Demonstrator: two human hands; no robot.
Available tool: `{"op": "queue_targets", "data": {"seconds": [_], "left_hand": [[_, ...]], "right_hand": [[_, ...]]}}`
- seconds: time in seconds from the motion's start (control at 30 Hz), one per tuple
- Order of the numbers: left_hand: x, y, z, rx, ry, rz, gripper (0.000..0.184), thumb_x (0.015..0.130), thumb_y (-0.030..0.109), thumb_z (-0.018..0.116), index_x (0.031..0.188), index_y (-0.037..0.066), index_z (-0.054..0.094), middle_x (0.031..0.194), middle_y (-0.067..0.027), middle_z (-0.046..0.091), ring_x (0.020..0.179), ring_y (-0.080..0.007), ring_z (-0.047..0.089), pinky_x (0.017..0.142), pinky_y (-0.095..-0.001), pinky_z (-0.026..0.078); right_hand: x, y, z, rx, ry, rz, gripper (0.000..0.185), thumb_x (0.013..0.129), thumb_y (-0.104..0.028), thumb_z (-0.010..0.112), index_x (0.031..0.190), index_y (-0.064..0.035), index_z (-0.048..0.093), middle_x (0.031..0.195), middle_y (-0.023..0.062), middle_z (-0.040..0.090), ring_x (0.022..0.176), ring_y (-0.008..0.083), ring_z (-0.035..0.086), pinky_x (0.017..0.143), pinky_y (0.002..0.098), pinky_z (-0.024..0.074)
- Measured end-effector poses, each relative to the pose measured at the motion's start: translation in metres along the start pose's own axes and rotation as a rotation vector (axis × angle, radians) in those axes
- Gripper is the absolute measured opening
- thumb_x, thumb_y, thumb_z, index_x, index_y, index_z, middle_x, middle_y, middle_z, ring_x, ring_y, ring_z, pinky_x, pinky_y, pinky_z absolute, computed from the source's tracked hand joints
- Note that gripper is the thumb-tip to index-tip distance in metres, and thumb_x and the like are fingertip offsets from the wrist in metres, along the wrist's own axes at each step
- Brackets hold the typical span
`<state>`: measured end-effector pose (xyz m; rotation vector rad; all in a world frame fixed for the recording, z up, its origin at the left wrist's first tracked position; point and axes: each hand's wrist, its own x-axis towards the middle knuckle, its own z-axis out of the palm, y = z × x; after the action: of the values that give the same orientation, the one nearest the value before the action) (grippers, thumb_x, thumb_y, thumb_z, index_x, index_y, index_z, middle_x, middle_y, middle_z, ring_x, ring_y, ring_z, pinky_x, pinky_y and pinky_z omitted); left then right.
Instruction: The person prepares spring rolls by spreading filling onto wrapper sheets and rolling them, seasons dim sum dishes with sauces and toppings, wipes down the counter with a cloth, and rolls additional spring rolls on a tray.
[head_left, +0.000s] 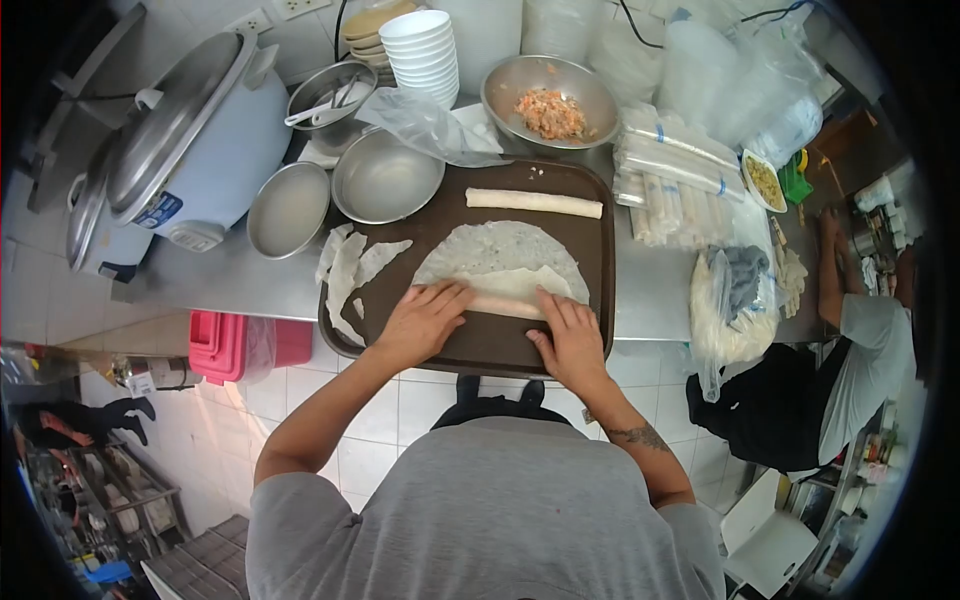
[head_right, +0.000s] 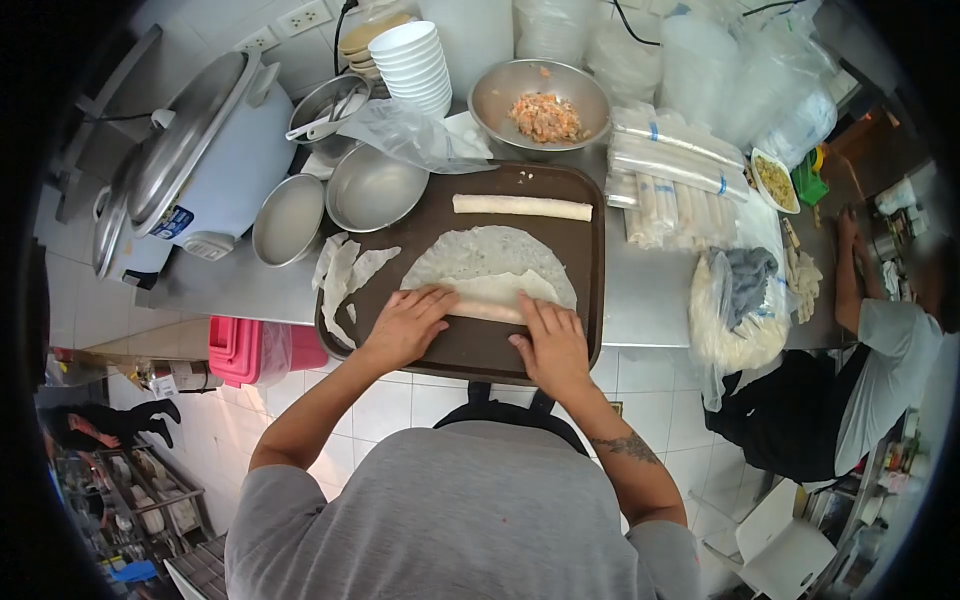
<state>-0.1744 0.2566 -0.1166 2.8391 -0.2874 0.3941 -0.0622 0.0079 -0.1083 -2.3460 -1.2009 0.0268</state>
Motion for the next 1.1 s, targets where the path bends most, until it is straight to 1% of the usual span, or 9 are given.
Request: {"op": "queue_targets", "data": {"seconds": [0.13, 0.23, 0.37, 0.5, 0.57, 0.7, 0.83, 0.93, 1.1], "left_hand": [[0.006, 0.002, -0.014, -0.052, 0.004, -0.055, 0.044, 0.082, 0.017, 0.069, 0.123, 0.007, 0.056, 0.12, -0.0112, 0.056, 0.114, -0.03, 0.052, 0.091, -0.0425, 0.041], [0.034, 0.023, -0.002, -0.188, -0.041, 0.018, 0.043, 0.082, 0.018, 0.07, 0.121, 0.006, 0.057, 0.118, -0.0107, 0.056, 0.112, -0.0305, 0.052, 0.093, -0.043, 0.042], [0.028, 0.015, 0.005, -0.154, -0.112, 0.009, 0.042, 0.084, 0.019, 0.069, 0.122, 0.006, 0.057, 0.118, -0.0114, 0.056, 0.112, -0.031, 0.052, 0.093, -0.0424, 0.041], [0.003, -0.011, -0.019, -0.076, -0.007, -0.078, 0.04, 0.083, 0.016, 0.069, 0.12, 0.005, 0.056, 0.116, -0.0114, 0.057, 0.11, -0.0297, 0.053, 0.092, -0.0408, 0.04], [-0.003, -0.015, -0.027, -0.073, 0.062, -0.167, 0.04, 0.084, 0.016, 0.068, 0.121, 0.006, 0.057, 0.117, -0.011, 0.058, 0.11, -0.0303, 0.054, 0.091, -0.0418, 0.04], [-0.015, -0.024, -0.018, -0.045, -0.039, -0.089, 0.042, 0.081, 0.015, 0.07, 0.12, 0.005, 0.057, 0.115, -0.0126, 0.057, 0.108, -0.0307, 0.054, 0.089, -0.0422, 0.04], [-0.007, -0.019, -0.03, -0.096, 0.001, -0.087, 0.042, 0.08, 0.015, 0.07, 0.119, 0.004, 0.057, 0.115, -0.0123, 0.055, 0.107, -0.0308, 0.053, 0.086, -0.0429, 0.04], [0.008, -0.006, -0.014, -0.118, 0.018, -0.032, 0.04, 0.082, 0.015, 0.069, 0.119, 0.004, 0.057, 0.116, -0.0107, 0.055, 0.107, -0.0292, 0.053, 0.087, -0.0419, 0.041], [0.008, -0.006, -0.009, -0.076, -0.109, 0.004, 0.042, 0.084, 0.018, 0.068, 0.122, 0.004, 0.057, 0.116, -0.0102, 0.055, 0.109, -0.0284, 0.053, 0.092, -0.0409, 0.042]], "right_hand": [[0.008, 0.0, -0.003, -0.07, -0.059, -0.052, 0.054, 0.085, -0.033, 0.069, 0.13, -0.007, 0.056, 0.126, 0.0142, 0.055, 0.114, 0.0341, 0.05, 0.101, 0.0446, 0.0368], [0.026, -0.017, 0.006, -0.034, 0.054, -0.133, 0.054, 0.084, -0.036, 0.07, 0.128, -0.0072, 0.058, 0.127, 0.0143, 0.054, 0.115, 0.0345, 0.05, 0.099, 0.0452, 0.0384], [0.01, 0.007, 0.004, -0.124, 0.076, 0.095, 0.056, 0.089, -0.045, 0.063, 0.128, -0.0042, 0.06, 0.127, 0.0152, 0.056, 0.117, 0.0352, 0.049, 0.099, 0.045, 0.0406], [0.002, 0.014, -0.024, -0.14, -0.109, 0.21, 0.05, 0.089, -0.039, 0.064, 0.126, -0.0051, 0.061, 0.124, 0.0124, 0.058, 0.115, 0.0334, 0.051, 0.099, 0.043, 0.0411], [0.011, 0.003, -0.023, -0.046, 0.002, 0.052, 0.049, 0.087, -0.035, 0.067, 0.126, -0.0068, 0.06, 0.123, 0.0116, 0.057, 0.115, 0.0325, 0.051, 0.099, 0.0433, 0.0408], [0.002, -0.004, -0.01, -0.037, -0.036, -0.092, 0.05, 0.082, -0.028, 0.072, 0.127, -0.0098, 0.059, 0.123, 0.0102, 0.056, 0.114, 0.0311, 0.051, 0.1, 0.0432, 0.0402], [0.004, -0.011, -0.016, -0.175, -0.107, 0.004, 0.053, 0.083, -0.027, 0.07, 0.132, -0.0093, 0.056, 0.123, 0.0104, 0.056, 0.115, 0.0319, 0.05, 0.1, 0.0427, 0.0408], [0.03, -0.024, 0.005, 0.082, -0.02, -0.172, 0.055, 0.084, -0.028, 0.07, 0.133, -0.009, 0.055, 0.123, 0.011, 0.056, 0.115, 0.0311, 0.05, 0.099, 0.0422, 0.0406], [0.025, -0.038, 0.017, -0.121, -0.17, -0.078, 0.062, 0.086, -0.032, 0.068, 0.14, -0.009, 0.048, 0.128, 0.0111, 0.053, 0.114, 0.0319, 0.05, 0.097, 0.0422, 0.0425]]}}
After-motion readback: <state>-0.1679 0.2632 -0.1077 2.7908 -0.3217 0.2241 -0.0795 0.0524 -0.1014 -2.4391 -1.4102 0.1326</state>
